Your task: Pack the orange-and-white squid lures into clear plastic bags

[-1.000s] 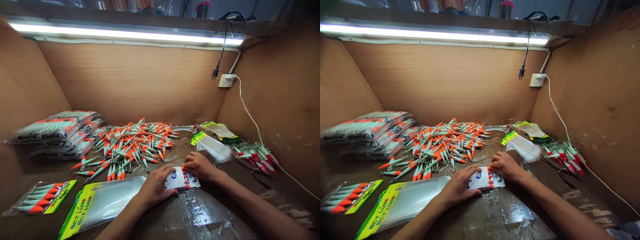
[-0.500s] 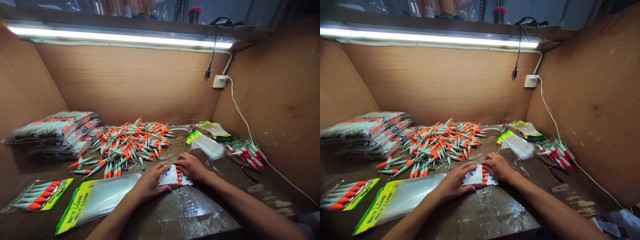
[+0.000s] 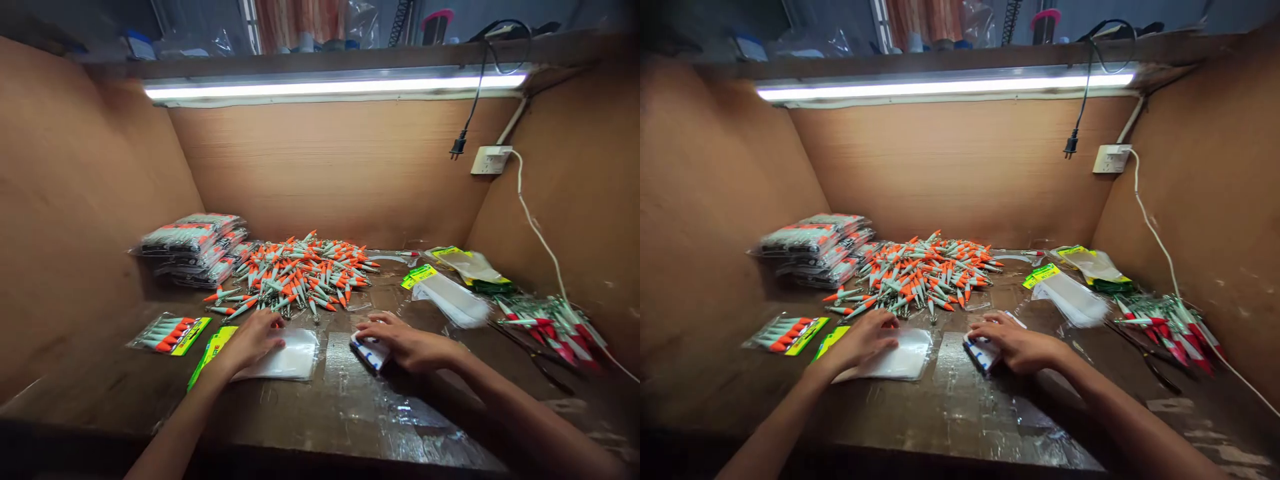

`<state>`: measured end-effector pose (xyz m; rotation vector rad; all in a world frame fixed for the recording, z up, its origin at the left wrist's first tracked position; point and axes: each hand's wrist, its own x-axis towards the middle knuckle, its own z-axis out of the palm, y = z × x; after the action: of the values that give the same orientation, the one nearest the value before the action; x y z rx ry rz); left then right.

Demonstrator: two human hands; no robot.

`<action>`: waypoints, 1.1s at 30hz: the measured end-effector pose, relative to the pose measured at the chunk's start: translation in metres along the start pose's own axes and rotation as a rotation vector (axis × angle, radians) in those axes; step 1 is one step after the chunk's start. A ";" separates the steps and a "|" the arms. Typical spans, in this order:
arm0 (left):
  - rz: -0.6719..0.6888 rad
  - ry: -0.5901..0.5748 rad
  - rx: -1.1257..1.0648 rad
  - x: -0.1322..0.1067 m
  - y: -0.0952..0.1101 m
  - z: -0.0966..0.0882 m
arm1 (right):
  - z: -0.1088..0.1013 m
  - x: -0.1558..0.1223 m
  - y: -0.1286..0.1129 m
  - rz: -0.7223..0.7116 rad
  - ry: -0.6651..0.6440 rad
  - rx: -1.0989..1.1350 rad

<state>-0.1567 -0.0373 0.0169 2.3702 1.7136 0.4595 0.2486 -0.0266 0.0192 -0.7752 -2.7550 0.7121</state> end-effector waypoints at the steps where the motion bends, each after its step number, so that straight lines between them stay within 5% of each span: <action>1: -0.011 0.019 -0.008 0.001 -0.003 0.002 | -0.004 -0.003 0.002 0.019 -0.011 0.038; 4: 0.014 0.043 -0.037 0.007 -0.005 0.004 | -0.003 -0.009 -0.004 0.092 0.090 0.078; 8: 0.160 0.082 -0.057 0.014 -0.002 -0.007 | 0.024 -0.006 -0.028 0.221 0.307 -0.085; 12: 0.118 0.219 -0.071 0.017 0.003 -0.020 | 0.044 0.003 -0.041 0.304 0.398 -0.228; 16: 0.084 0.189 0.010 0.023 0.002 -0.027 | 0.050 0.012 -0.039 0.322 0.441 -0.282; 21: 0.152 0.125 -0.096 0.035 0.004 -0.027 | 0.059 0.017 -0.038 0.270 0.328 -0.309; 27: 0.167 0.064 -0.467 0.056 0.041 -0.021 | 0.044 0.016 -0.034 0.283 0.471 -0.082; 33: 0.316 -0.056 -0.527 0.079 0.088 -0.003 | 0.026 0.056 -0.038 0.292 0.580 0.489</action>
<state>-0.0564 0.0095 0.0598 2.2201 1.0238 0.7726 0.1770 -0.0355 0.0183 -1.0664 -1.8718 0.9752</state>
